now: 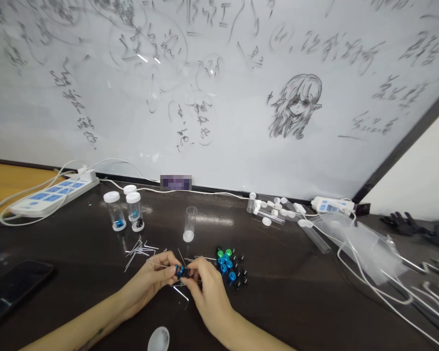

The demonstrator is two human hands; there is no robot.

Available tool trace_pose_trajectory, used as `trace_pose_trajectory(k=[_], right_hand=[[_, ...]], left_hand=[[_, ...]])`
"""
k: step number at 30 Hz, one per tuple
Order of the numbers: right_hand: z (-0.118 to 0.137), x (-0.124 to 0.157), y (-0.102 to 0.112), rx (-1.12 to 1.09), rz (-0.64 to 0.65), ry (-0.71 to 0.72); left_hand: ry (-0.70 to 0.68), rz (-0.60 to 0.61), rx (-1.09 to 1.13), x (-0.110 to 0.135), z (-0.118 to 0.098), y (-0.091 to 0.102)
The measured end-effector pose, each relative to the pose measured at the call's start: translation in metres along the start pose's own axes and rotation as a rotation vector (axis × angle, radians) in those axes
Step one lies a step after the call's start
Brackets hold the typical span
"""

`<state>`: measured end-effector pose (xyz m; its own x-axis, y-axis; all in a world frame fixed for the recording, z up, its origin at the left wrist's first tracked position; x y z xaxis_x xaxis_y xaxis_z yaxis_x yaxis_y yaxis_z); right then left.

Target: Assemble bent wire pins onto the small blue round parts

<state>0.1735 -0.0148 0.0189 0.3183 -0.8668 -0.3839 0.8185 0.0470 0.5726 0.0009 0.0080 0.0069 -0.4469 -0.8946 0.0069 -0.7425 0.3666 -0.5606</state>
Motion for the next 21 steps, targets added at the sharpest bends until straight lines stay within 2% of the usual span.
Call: trace_pose_trajectory(k=[6,10,14,21], right_hand=[[-0.0043,0.0011,-0.001,-0.08,0.071,-0.046],[-0.0051,0.0018,-0.0009,-0.119,0.003,-0.074],[-0.0001,0.001,0.0019,-0.167,-0.061,-0.035],[0.001,-0.0002,0.0016,-0.147,-0.024,-0.039]], left_hand=[[0.015,0.004,-0.034,0.002,-0.0014,-0.0025],[0.003,-0.024,-0.015,0.0009,-0.0001,-0.0015],[0.001,-0.034,0.002,0.0003,0.0002,-0.0009],[-0.001,-0.036,-0.026,0.0012,-0.0006,-0.0021]])
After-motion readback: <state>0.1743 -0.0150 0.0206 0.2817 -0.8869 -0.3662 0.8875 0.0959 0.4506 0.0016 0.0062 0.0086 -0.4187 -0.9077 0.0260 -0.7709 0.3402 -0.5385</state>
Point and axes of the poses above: each hand's wrist, its own x-axis away from the middle knuckle, its own y-axis out of the back of the hand, z = x × y, the point moved 1 cm from there along -x, towards the middle knuckle
